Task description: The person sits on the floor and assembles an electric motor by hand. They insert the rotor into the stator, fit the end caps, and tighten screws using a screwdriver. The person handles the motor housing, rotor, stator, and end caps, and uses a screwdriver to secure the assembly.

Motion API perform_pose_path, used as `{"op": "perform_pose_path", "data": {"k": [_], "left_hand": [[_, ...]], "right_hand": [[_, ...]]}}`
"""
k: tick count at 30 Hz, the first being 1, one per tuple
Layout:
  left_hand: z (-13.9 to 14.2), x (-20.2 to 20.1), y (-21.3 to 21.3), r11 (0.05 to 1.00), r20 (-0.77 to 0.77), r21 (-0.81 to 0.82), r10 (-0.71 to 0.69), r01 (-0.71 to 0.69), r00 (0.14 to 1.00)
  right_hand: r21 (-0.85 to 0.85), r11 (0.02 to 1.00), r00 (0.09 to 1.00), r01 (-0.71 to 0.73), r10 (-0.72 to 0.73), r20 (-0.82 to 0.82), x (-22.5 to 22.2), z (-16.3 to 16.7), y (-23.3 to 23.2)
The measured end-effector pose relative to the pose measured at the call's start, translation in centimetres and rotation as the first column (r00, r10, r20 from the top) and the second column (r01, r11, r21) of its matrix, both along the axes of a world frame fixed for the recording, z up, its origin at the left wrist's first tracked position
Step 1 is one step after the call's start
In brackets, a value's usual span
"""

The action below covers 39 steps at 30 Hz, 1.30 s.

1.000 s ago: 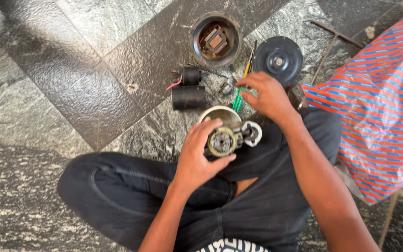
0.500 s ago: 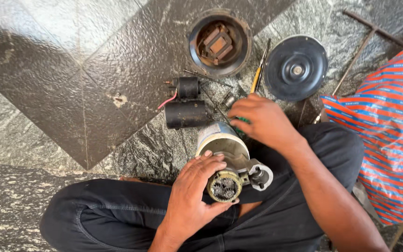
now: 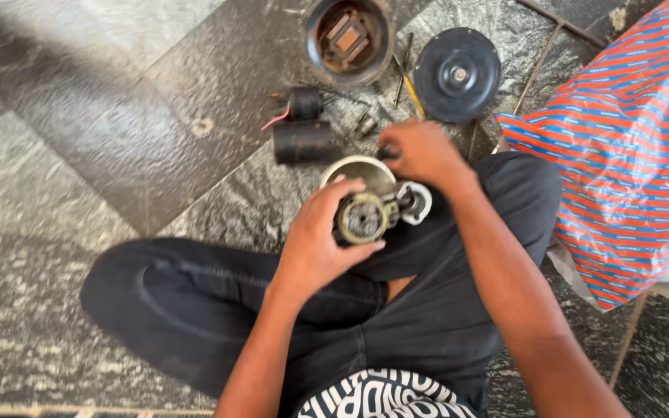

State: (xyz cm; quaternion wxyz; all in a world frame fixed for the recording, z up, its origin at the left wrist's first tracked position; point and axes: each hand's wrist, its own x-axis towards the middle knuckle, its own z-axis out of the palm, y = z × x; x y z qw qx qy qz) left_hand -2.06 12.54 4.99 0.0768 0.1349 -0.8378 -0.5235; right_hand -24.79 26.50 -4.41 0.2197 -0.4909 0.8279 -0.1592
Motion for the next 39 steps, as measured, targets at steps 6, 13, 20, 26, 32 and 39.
{"op": "perform_pose_path", "data": {"k": [6,13,20,26,32,39], "left_hand": [[0.4,1.6,0.6,0.999,-0.075,0.034,0.028,-0.026,0.997],[0.3,2.4,1.3,1.000,-0.095,0.006,0.018,-0.017,0.995],[0.9,3.2,1.6,1.000,-0.095,0.010,0.029,-0.029,0.995],[1.0,3.1,1.6,0.999,-0.080,0.013,0.034,-0.033,0.996],[0.4,2.9,1.5,0.999,-0.095,-0.006,0.039,-0.040,0.995],[0.5,2.9,1.4,0.999,-0.054,0.006,0.032,-0.032,0.998]], "right_hand": [[-0.387,0.702,0.724,0.598,-0.265,0.637,4.3,8.1,4.8],[-0.477,0.414,0.512,0.775,0.031,0.858,13.9,13.9,8.9],[-0.158,0.348,0.046,0.924,0.311,0.949,16.2,14.6,8.7],[-0.410,0.430,0.488,0.805,-0.087,0.868,17.1,14.0,7.6],[-0.580,0.629,0.830,0.518,-0.204,0.520,16.7,14.7,5.8],[-0.451,0.830,0.945,0.328,-0.284,0.164,16.2,16.7,4.9]]}}
